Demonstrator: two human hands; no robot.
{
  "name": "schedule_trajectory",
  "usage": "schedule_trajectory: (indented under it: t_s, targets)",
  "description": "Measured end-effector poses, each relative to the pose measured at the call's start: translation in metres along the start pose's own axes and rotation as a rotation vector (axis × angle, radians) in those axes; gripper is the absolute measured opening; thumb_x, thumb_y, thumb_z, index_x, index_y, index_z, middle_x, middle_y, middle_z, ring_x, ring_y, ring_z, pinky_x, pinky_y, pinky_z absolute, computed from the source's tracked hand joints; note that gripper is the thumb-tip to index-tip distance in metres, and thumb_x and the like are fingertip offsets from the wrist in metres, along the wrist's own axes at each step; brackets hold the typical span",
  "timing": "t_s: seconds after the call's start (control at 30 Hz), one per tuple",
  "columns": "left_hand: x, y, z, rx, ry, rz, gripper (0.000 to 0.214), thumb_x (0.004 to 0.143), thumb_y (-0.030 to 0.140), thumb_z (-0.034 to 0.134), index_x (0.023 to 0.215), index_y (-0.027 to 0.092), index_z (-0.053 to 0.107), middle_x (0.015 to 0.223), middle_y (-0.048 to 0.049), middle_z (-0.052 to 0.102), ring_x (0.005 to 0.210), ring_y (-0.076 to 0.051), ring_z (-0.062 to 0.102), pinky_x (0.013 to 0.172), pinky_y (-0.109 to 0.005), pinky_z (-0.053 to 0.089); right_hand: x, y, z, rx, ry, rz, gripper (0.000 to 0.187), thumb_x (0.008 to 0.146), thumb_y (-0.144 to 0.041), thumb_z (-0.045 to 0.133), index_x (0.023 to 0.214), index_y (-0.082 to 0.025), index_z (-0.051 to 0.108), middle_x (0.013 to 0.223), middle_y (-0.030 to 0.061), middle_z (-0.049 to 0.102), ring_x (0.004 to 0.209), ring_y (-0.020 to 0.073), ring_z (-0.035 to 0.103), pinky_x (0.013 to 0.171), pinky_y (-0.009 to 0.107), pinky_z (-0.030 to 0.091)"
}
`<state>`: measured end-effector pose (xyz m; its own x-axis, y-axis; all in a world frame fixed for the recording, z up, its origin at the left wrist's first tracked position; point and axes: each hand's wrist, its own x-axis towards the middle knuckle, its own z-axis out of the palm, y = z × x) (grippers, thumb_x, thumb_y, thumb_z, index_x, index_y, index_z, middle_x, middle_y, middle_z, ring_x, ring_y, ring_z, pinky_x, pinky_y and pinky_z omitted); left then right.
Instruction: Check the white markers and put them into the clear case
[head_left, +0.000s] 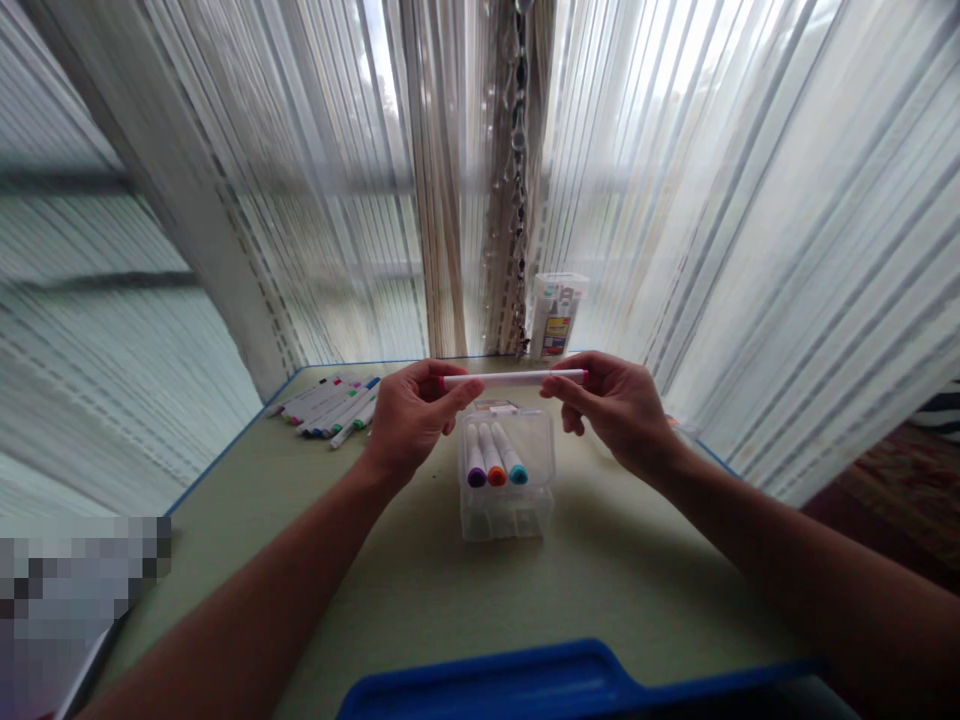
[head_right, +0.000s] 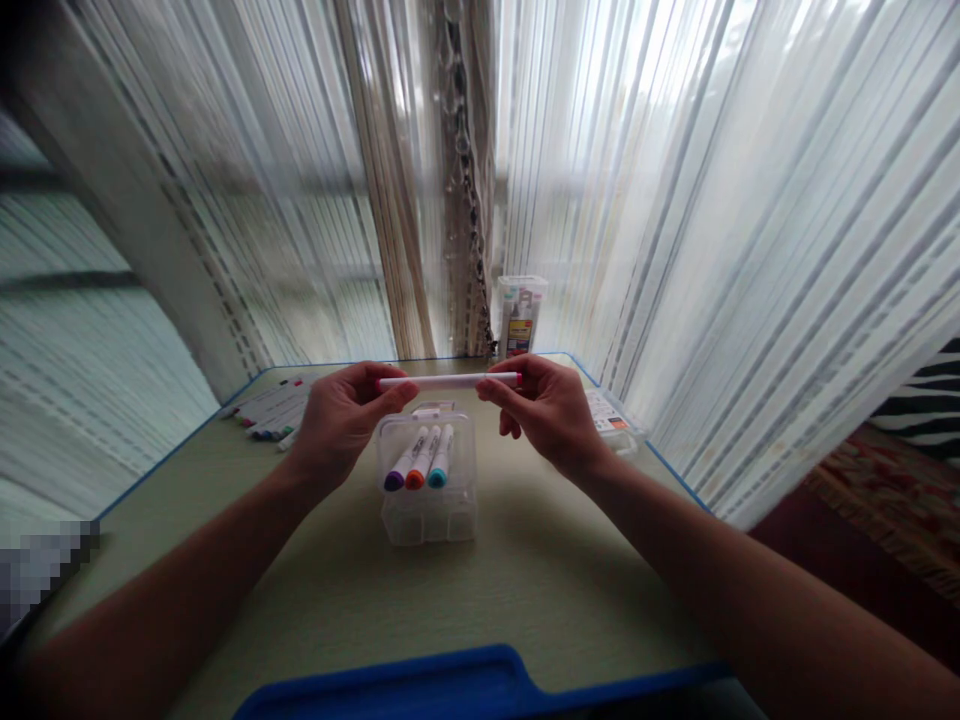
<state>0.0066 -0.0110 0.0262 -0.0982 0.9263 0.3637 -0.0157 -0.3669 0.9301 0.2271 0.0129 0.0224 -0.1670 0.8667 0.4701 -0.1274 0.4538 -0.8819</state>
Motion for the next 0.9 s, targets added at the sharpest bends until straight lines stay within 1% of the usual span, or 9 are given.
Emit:
schedule_trajectory:
  t_s: [0.2, 0.37, 0.47, 0.67, 0.8, 0.9]
  targets:
    - [-0.0021, 0.0034, 0.0013, 0.018, -0.003, 0.008, 0.025, 0.067, 0.033, 0.084, 0.076, 0.013, 0.071, 0.060, -0.0003, 0.063, 0.049, -0.008, 0.053, 0.044, -0.019, 0.037, -0.0009, -0.0020, 0.0015, -0.008, 0.003, 0.000, 0.029, 0.078, -0.041, 0.078, 0.083, -0.014, 0.066, 0.072, 0.0058, 0.074, 0.038, 0.0089, 0.056, 0.032, 0.021, 0.040]
    - [-0.0014, 0.0031, 0.0004, 0.036, 0.002, -0.005, 0.029, 0.071, 0.039, 0.080, 0.077, 0.012, 0.072, 0.062, -0.0021, 0.065, 0.046, -0.007, 0.051, 0.042, -0.020, 0.037, -0.0016, -0.0020, 0.0018, -0.005, -0.009, -0.009, 0.028, 0.078, -0.036, 0.079, 0.091, -0.013, 0.070, 0.072, 0.0052, 0.073, 0.039, 0.0090, 0.057, 0.032, 0.022, 0.041]
    - [-0.0007, 0.0023, -0.0002, 0.037, 0.008, -0.013, 0.029, 0.072, 0.040, 0.079, 0.077, 0.012, 0.072, 0.062, -0.0017, 0.064, 0.045, -0.007, 0.050, 0.042, -0.020, 0.036, -0.0022, -0.0023, 0.0022, -0.001, -0.015, -0.002, 0.028, 0.078, -0.034, 0.079, 0.095, -0.013, 0.071, 0.073, 0.0052, 0.074, 0.039, 0.0088, 0.056, 0.032, 0.022, 0.042]
    - [-0.0023, 0.0030, 0.0002, 0.049, -0.019, 0.007, 0.025, 0.071, 0.033, 0.080, 0.085, 0.014, 0.073, 0.065, 0.0002, 0.063, 0.049, -0.006, 0.050, 0.044, -0.019, 0.037, -0.0017, -0.0019, 0.0016, 0.022, -0.032, 0.004, 0.023, 0.080, -0.032, 0.077, 0.093, -0.014, 0.072, 0.073, 0.0056, 0.074, 0.040, 0.0093, 0.056, 0.034, 0.023, 0.043]
    - [-0.0018, 0.0021, 0.0009, -0.001, -0.025, -0.014, 0.022, 0.071, 0.030, 0.080, 0.085, 0.014, 0.073, 0.062, 0.0015, 0.060, 0.047, -0.006, 0.049, 0.042, -0.018, 0.035, -0.0016, -0.0006, 0.0003, 0.051, -0.036, 0.034, 0.022, 0.082, -0.033, 0.075, 0.093, -0.014, 0.073, 0.075, 0.0059, 0.074, 0.041, 0.0095, 0.057, 0.036, 0.023, 0.043]
    - [-0.0003, 0.0008, 0.0011, -0.059, -0.018, -0.033, 0.020, 0.071, 0.030, 0.079, 0.083, 0.015, 0.073, 0.061, 0.0013, 0.060, 0.047, -0.007, 0.050, 0.042, -0.018, 0.035, -0.0018, -0.0007, -0.0003, 0.074, -0.029, 0.064, 0.022, 0.083, -0.034, 0.073, 0.093, -0.015, 0.072, 0.076, 0.0058, 0.074, 0.041, 0.0093, 0.057, 0.037, 0.024, 0.043]
